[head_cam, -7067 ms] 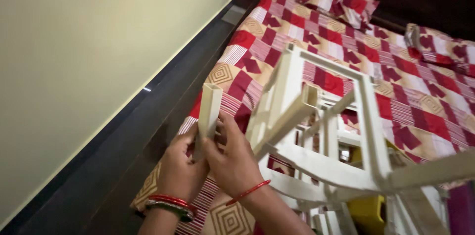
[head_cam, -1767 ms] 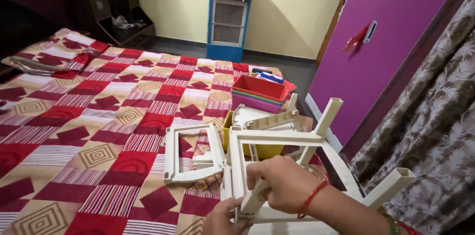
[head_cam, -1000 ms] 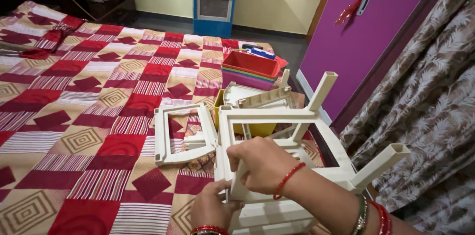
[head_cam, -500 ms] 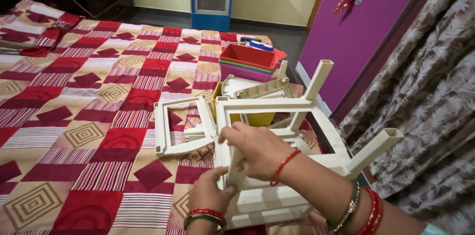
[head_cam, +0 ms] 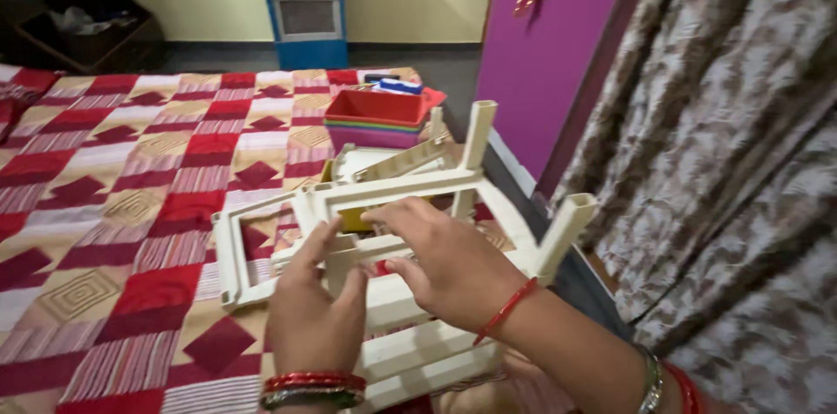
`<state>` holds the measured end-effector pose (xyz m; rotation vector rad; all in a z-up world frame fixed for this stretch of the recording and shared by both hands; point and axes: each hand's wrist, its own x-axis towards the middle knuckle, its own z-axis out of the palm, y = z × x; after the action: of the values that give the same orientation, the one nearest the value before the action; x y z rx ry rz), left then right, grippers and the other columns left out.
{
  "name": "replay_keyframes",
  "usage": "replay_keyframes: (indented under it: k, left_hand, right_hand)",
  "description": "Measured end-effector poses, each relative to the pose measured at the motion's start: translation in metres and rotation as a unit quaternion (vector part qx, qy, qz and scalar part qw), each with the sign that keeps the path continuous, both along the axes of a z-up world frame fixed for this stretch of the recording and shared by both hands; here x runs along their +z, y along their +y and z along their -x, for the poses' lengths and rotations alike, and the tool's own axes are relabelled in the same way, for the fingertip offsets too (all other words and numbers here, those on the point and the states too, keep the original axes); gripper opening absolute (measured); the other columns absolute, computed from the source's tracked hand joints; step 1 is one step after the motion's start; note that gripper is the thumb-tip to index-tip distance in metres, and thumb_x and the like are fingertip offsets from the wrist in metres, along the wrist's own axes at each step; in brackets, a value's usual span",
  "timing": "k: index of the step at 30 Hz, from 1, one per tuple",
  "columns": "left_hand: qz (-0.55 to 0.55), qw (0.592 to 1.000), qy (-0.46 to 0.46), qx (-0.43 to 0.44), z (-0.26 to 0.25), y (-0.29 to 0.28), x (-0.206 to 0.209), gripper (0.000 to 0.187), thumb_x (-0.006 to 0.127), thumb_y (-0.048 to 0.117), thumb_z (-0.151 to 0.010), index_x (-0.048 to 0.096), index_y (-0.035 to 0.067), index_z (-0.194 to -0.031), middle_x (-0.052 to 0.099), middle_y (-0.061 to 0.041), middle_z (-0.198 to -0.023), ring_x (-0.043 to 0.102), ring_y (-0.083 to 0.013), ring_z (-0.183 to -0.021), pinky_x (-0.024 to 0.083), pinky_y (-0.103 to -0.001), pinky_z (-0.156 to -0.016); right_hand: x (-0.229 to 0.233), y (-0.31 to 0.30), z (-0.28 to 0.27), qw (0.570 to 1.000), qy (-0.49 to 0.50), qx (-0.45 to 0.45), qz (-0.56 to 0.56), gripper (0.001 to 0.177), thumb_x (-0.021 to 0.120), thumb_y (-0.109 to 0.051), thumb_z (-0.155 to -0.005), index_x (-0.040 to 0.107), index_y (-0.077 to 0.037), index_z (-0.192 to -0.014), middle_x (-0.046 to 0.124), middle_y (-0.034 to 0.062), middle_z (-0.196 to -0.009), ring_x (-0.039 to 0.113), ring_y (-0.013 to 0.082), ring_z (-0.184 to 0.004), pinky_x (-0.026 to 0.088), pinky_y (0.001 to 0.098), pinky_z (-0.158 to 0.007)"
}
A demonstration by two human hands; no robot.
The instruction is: The person assembles white plastic frame components on a bed by connecting interlocking pieces and inserting short rods into the frame's slots. The person handles the frame sections and rods by hand, progressively building a larger structure.
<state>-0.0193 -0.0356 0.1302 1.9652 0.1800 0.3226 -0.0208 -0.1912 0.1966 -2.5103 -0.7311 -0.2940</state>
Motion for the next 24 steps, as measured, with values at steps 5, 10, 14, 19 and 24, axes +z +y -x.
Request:
replay_keyframes:
  k: [5, 10, 14, 19, 24]
  left_hand:
    - [0.087, 0.985, -0.142, -0.049, 0.024, -0.047, 0.026, 0.053, 0.070, 0.010, -0.081, 0.067, 0.010, -0.133, 0.080, -0.008, -0.111, 0.075, -0.0146, -0.092, 0.057, -0.033, -0.078]
    - [0.193, 0.960, -0.156, -0.132, 0.047, -0.116, 0.029, 0.049, 0.065, 0.006, -0.091, 0.066, 0.008, -0.140, 0.078, -0.008, -0.125, 0.075, -0.0167, -0.102, 0.062, -0.036, -0.068]
    - [0.203, 0.950, -0.183, -0.151, 0.068, -0.167, 0.033, 0.048, 0.061, 0.000, -0.088, 0.064, 0.002, -0.137, 0.075, -0.011, -0.128, 0.073, -0.0187, -0.118, 0.058, -0.033, -0.097]
    - [0.273, 0.931, -0.150, -0.190, 0.091, -0.232, 0.037, 0.049, 0.059, -0.001, -0.088, 0.061, 0.001, -0.137, 0.072, -0.010, -0.131, 0.071, -0.0184, -0.120, 0.060, -0.031, -0.094]
    - [0.294, 0.922, -0.127, -0.218, 0.107, -0.290, 0.046, 0.048, 0.058, -0.001, -0.088, 0.061, 0.002, -0.136, 0.073, -0.010, -0.129, 0.072, -0.0173, -0.118, 0.061, -0.030, -0.089]
  right_hand:
    - [0.024, -0.043, 0.031, 0.998, -0.014, 0.005, -0.067, 0.042, 0.060, -0.004, -0.091, 0.061, -0.007, -0.133, 0.066, 0.0176, -0.122, 0.067, 0.0380, -0.109, 0.055, 0.0417, -0.091]
    - [0.037, -0.097, 0.064, 0.992, -0.055, 0.010, -0.110, 0.044, 0.057, 0.000, -0.090, 0.062, -0.004, -0.134, 0.067, 0.0217, -0.127, 0.066, 0.0377, -0.118, 0.054, 0.0404, -0.097]
    - [0.044, -0.147, 0.094, 0.993, -0.077, -0.001, -0.091, 0.044, 0.056, 0.000, -0.092, 0.062, -0.002, -0.136, 0.067, 0.0230, -0.129, 0.065, 0.0373, -0.123, 0.052, 0.0412, -0.101]
    - [0.045, -0.208, 0.125, 0.993, -0.052, -0.049, -0.092, 0.044, 0.054, -0.002, -0.093, 0.061, -0.004, -0.136, 0.069, 0.0190, -0.131, 0.068, 0.0325, -0.121, 0.053, 0.0382, -0.102]
    - [0.043, -0.261, 0.143, 0.991, -0.072, -0.078, -0.087, 0.045, 0.057, -0.003, -0.092, 0.061, -0.002, -0.137, 0.068, 0.0196, -0.133, 0.066, 0.0335, -0.125, 0.050, 0.0381, -0.105]
